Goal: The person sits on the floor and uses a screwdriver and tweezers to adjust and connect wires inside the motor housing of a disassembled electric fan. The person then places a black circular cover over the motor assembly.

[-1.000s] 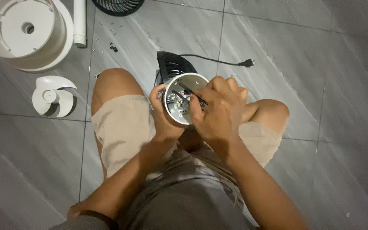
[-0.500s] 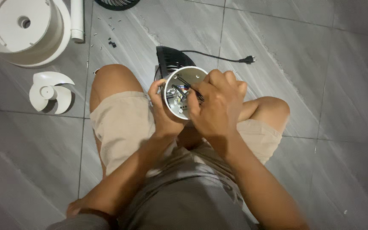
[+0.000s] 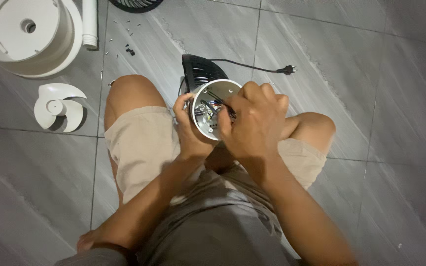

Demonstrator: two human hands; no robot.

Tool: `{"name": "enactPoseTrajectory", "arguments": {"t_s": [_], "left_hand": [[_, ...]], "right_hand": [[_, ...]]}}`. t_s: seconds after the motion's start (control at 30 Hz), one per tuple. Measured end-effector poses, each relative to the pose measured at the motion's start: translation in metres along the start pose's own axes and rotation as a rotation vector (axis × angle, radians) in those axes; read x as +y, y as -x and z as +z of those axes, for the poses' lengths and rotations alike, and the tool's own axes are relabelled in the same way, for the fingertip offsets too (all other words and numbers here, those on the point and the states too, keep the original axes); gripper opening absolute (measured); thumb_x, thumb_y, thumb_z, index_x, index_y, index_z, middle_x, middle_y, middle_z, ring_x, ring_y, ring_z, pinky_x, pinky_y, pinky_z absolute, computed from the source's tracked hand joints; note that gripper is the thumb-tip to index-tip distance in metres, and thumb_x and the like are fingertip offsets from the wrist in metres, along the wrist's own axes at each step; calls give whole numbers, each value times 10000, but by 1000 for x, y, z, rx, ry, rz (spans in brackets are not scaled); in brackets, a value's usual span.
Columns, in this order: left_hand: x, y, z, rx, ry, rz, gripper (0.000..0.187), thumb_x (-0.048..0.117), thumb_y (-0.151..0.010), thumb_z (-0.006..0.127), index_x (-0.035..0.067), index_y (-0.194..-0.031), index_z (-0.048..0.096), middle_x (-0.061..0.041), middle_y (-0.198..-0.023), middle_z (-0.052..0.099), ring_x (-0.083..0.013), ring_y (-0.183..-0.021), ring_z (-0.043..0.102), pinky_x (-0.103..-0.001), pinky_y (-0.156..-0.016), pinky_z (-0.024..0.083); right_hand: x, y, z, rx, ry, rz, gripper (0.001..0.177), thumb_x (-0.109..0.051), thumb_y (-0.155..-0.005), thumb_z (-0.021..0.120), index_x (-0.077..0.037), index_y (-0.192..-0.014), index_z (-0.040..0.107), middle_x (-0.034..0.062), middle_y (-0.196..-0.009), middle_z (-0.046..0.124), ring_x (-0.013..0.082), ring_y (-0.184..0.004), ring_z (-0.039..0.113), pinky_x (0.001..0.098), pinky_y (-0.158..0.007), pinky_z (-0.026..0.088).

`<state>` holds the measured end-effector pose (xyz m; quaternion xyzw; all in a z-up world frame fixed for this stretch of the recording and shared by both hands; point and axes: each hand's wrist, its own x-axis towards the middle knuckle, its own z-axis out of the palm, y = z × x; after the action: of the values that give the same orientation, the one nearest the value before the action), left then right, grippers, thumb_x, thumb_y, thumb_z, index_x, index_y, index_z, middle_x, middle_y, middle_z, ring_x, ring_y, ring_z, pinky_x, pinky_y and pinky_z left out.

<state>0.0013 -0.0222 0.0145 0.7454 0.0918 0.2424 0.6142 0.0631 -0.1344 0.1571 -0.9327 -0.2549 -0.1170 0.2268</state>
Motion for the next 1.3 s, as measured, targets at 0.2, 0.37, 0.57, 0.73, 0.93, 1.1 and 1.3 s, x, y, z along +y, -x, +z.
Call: {"name": "enactPoseTrajectory", "arguments": {"t_s": [0.2,0.37,0.57,0.73,0.93,1.1,1.3], "left_hand": [[4,-1,0,-9,35,-80,1003,112,-760,948,95,-1488,258,-161,-1281,656,-242,-1137,706,-359,-970,582],[3,-3,-1,-22,44,-7,995,109,-769,942,106,-1487,254,-159,-1285,648,-245,-1145,709,-357,-976,590],[3,-3,-1,-23,6,-37,1033,117,-734,962,97,-1475,242,-159,-1269,637,-241,-1121,701,-359,-959,583],[0,-2,2,-2,58,-49,1012,87,-745,952,96,-1476,252,-158,-1282,627,-237,-1133,695,-359,-962,586],[-5,-2,2,-52,166,-24,1049,89,-758,947,93,-1493,198,-170,-1355,559,-233,-1200,656,-350,-1012,572],[-4,0,3,-20,75,16,1033,74,-761,954,96,-1497,229,-168,-1338,590,-235,-1185,670,-349,-1011,572],[0,-2,1,-61,135,-59,1039,101,-758,959,86,-1486,218,-171,-1351,570,-243,-1203,661,-359,-1004,583]], "right_hand": [[-2,-2,0,19,55,-6,165,-227,-807,789,-110,-924,792,28,-894,582,234,-903,535,430,-807,331],[-1,-5,-2,-9,93,-11,201,-261,-801,786,-97,-917,775,32,-892,575,226,-879,527,431,-799,332],[-2,-6,-3,3,34,-21,176,-227,-815,794,-110,-945,779,40,-900,555,239,-896,516,429,-796,322],[-1,-7,-2,-12,47,-31,164,-224,-814,792,-94,-911,765,39,-896,558,233,-885,514,435,-790,323],[0,-7,1,-12,56,-32,118,-207,-837,792,-100,-870,754,38,-901,570,236,-891,520,429,-799,328],[-2,-8,3,7,43,-47,120,-184,-827,795,-90,-883,746,42,-900,565,234,-876,517,425,-794,332],[-2,-8,3,6,68,-45,117,-177,-817,805,-91,-842,730,51,-896,558,246,-890,523,424,-791,331]]}}
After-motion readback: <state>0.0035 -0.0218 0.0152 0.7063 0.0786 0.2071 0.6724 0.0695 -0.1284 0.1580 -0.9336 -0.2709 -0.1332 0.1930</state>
